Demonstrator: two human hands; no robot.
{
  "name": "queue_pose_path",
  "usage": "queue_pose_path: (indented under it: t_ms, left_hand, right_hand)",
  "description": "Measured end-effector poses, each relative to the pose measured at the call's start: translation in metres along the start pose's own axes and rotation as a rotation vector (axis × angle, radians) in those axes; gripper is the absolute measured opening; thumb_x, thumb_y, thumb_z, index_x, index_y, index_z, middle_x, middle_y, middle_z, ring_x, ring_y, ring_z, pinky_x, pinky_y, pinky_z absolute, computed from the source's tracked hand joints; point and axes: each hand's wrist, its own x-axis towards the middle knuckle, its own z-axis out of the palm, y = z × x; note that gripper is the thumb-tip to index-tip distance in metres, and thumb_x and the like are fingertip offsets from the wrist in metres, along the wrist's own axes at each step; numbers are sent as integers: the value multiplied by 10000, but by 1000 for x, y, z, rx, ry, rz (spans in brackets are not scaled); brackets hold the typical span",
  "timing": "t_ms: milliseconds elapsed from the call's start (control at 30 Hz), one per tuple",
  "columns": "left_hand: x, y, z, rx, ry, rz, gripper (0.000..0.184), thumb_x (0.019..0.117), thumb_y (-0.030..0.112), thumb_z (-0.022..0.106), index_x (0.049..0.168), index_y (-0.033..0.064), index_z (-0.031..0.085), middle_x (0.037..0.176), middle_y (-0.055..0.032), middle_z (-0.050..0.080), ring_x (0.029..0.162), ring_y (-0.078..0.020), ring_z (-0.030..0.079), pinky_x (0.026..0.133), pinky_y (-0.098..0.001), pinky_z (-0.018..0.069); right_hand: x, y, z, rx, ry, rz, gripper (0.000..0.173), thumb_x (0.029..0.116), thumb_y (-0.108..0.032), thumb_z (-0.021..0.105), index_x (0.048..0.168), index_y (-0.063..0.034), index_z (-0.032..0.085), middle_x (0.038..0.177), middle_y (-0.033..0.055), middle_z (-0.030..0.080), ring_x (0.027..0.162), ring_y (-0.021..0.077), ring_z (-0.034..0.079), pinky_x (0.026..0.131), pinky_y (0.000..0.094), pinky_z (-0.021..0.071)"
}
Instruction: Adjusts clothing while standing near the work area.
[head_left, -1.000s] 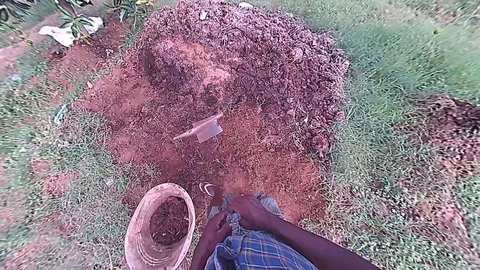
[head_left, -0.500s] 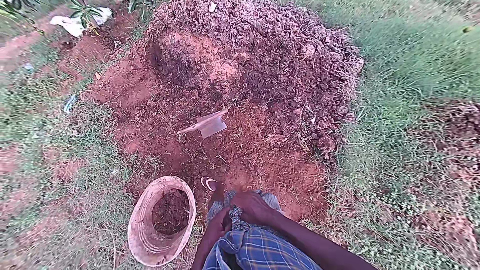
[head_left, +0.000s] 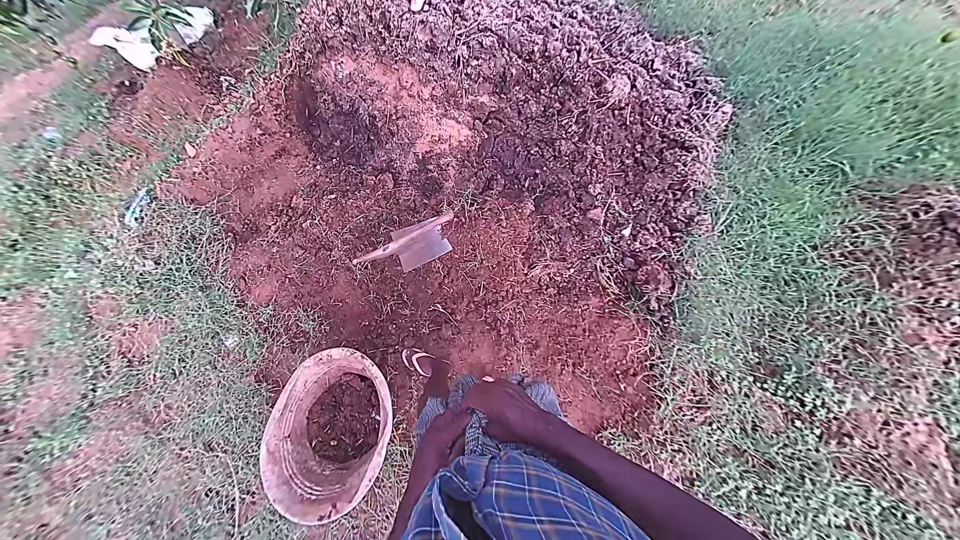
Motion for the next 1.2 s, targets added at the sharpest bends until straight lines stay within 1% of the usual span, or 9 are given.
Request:
queue_pose_path:
  t_ms: [200,300,400,467,533,633,833,900,1200]
  left_hand:
    - [1,-2,-2,44,6,44,268,978,33,541,1139,-101,708,1113,-265,702,1080,-389,669,998,-507,510]
    - [-3,-2,0,-43,22,-49,325,986,39,514,1231,-132,643,1188,-275,684,1136,-343,666,1046,-474,492]
    - [-1,-6,2,-196,11,-175,416,972,119,534,1318,-110,552,960,-146,682,847,-150,634,834,-363,534]
    - [2,-5,-1,-252,-38,-222,362,965,128,551,1252,-93,551,823,-43,606,726,-69,556,735,-292,507]
    - [4,1,-6,-190,-144,-274,264,996,162,553,1095,-73,624,823,-81,634,743,-115,583,753,-344,513]
    - [6,15,-11,-107,-320,-352,294,1049,163,510,1051,-91,656,928,-184,663,866,-235,619,858,-466,496]
    - [4,9,-3,-99,-380,-357,307,1037,213,535,974,-63,653,877,-172,648,842,-266,624,815,-494,496]
    - [2,12,-4,-88,-431,-339,302,1046,182,517,1035,-75,675,960,-233,681,939,-340,663,879,-552,501]
    - [1,12,-7,-73,-462,-247,334,1059,214,470,1066,-49,677,1043,-228,677,1040,-349,654,922,-558,494]
  right_hand:
    - [-4,10,3,-11,90,-108,343,830,-59,714,1170,-97,704,1071,145,714,1002,341,692,811,556,530]
    - [-6,14,9,-2,173,-131,367,792,-49,728,1155,-104,713,1070,124,726,981,326,703,787,549,545]
    - [-9,12,6,42,157,-88,369,831,-67,700,1197,-111,700,1131,122,723,1051,328,692,870,556,533]
    - [-11,9,4,45,176,-36,378,841,-79,684,1216,-122,694,1147,114,727,1070,322,692,904,557,523]
    - [-13,5,5,49,224,7,368,847,-91,686,1215,-102,698,1150,126,731,1069,333,696,921,565,519]
    - [-15,-1,11,57,317,42,335,831,-123,688,1159,-61,716,1102,159,744,1023,365,713,882,593,520]
    - [-17,4,22,97,395,87,388,744,-117,681,1115,-6,711,1017,203,743,886,423,717,750,622,520]
    - [-18,7,25,107,380,102,392,774,-184,672,1123,-8,709,998,208,743,881,422,718,748,620,519]
    - [-18,17,33,165,371,92,469,856,-335,569,1131,29,681,1022,217,740,909,411,721,735,603,525]
